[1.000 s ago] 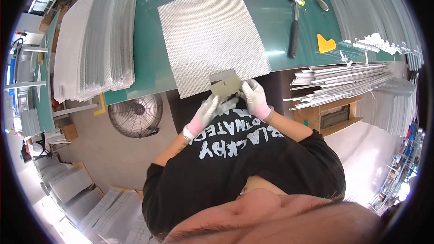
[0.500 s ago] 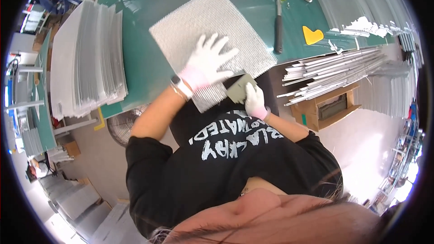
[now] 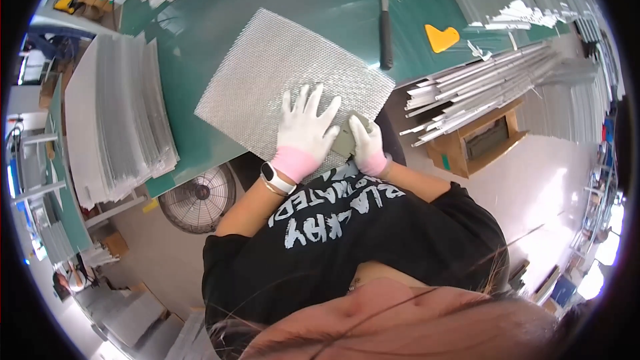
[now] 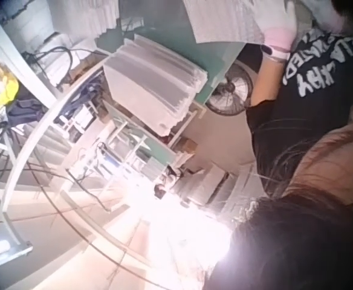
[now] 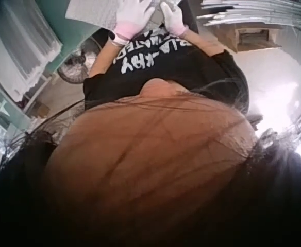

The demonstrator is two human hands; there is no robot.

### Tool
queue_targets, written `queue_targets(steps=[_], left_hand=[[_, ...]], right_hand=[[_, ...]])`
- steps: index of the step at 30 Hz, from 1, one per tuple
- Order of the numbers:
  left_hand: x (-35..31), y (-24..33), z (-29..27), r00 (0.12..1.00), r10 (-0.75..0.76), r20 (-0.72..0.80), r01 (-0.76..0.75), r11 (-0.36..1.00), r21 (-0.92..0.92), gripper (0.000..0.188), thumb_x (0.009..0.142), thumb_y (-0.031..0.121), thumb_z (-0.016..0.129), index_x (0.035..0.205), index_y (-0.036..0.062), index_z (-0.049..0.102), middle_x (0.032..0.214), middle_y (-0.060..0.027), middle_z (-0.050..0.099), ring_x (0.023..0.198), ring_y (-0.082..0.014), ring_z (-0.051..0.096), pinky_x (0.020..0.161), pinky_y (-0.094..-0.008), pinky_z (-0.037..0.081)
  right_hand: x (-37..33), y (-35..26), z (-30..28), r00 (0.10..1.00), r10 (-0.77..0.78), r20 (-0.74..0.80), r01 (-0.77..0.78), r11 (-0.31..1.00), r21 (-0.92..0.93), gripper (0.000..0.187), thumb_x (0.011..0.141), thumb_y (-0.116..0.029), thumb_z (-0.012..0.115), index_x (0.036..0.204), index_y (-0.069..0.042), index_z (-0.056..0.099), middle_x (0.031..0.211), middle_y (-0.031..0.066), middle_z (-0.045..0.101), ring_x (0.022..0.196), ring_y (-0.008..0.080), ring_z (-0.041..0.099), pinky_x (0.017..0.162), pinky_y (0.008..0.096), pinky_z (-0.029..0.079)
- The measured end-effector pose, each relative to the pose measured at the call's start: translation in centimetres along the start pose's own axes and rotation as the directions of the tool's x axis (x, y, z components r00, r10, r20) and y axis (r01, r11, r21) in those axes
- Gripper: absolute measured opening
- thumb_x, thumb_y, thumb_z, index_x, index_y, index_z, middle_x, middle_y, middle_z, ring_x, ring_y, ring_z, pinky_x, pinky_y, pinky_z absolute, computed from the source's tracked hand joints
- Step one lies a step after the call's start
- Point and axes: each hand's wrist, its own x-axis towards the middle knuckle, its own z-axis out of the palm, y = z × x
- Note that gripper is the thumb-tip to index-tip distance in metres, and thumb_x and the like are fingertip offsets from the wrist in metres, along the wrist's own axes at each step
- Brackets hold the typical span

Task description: Assembling industrial filters by fitting mesh panels into metal frames and securing them with tools.

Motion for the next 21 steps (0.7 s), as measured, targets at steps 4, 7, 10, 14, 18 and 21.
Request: queue_targets(steps=[4, 7, 10, 14, 18, 21], left_hand=[[0.8, -2.3, -0.2, 0.993, 0.009, 0.119, -0.033, 0.978, 0.204, 0.05, 0.093, 0.036, 0.053, 0.14, 0.0208, 0.046, 0.148, -0.0139, 0.037, 0.139, -0.033, 0.031, 0.115, -0.0541, 0.017], [2.3, -7.6, -2.1, 0.98, 0.194, 0.044, -0.199, 0.962, 0.187, 0.049, 0.089, 0.035, 0.059, 0.135, 0.0207, 0.052, 0.143, -0.0108, 0.044, 0.136, -0.0338, 0.034, 0.114, -0.0545, 0.02], [3.6, -8.8, -4.3, 0.988, 0.151, -0.019, -0.139, 0.946, 0.295, 0.049, 0.087, 0.021, 0.059, 0.135, 0.0119, 0.051, 0.14, -0.0147, 0.046, 0.134, -0.0394, 0.035, 0.114, -0.055, 0.019], [0.7, -5.0, -2.9, 0.911, 0.297, -0.285, -0.335, 0.938, -0.093, 0.042, 0.082, 0.011, 0.06, 0.123, 0.0056, 0.056, 0.125, -0.0162, 0.055, 0.124, -0.0386, 0.046, 0.107, -0.052, 0.033], [-2.5, -2.0, 3.6, 0.891, 0.417, -0.181, -0.436, 0.675, -0.595, 0.027, 0.08, 0.008, 0.067, 0.106, 0.0036, 0.064, 0.107, -0.0131, 0.065, 0.106, -0.0321, 0.061, 0.094, -0.0417, 0.047], [-4.1, -1.2, 10.0, 0.98, 0.138, 0.143, 0.05, 0.522, -0.851, 0.025, 0.088, 0.01, 0.063, 0.112, 0.0027, 0.066, 0.111, -0.0119, 0.068, 0.108, -0.0236, 0.063, 0.096, -0.0341, 0.047]], right_hand=[[1.5, 0.0, 2.1, 0.978, 0.009, 0.21, 0.001, 0.999, -0.051, 0.028, 0.097, -0.028, 0.058, 0.108, -0.003, 0.063, 0.089, 0.0024, 0.066, 0.078, 0.0083, 0.062, 0.065, 0.0251, 0.051], [3.1, -3.5, 1.2, 0.711, 0.396, 0.581, -0.015, 0.834, -0.551, 0.048, 0.092, -0.043, 0.059, 0.111, 0.001, 0.064, 0.089, 0.0096, 0.07, 0.075, 0.0183, 0.068, 0.07, 0.0316, 0.055], [3.8, -6.3, -3.8, 0.742, 0.275, 0.611, 0.506, 0.368, -0.78, 0.034, 0.084, -0.022, 0.059, 0.114, -0.007, 0.066, 0.104, 0.0129, 0.07, 0.098, 0.0288, 0.067, 0.087, 0.038, 0.052], [5.1, -6.7, -15.1, 0.923, 0.38, 0.067, 0.258, -0.481, -0.838, 0.05, 0.072, -0.009, 0.07, 0.121, -0.014, 0.06, 0.121, 0.0093, 0.058, 0.104, 0.0312, 0.063, 0.083, 0.0385, 0.053], [6.9, -4.3, -19.7, 0.965, 0.26, 0.046, 0.159, -0.432, -0.888, 0.014, 0.081, -0.022, 0.066, 0.091, -0.012, 0.069, 0.081, 0.0084, 0.065, 0.084, 0.0294, 0.067, 0.072, 0.0394, 0.054], [5.2, -7.7, -16.0, 0.812, -0.155, 0.563, 0.534, -0.192, -0.823, 0.012, 0.08, -0.023, 0.067, 0.085, -0.013, 0.068, 0.077, 0.0057, 0.063, 0.074, 0.0282, 0.065, 0.066, 0.0398, 0.053]])
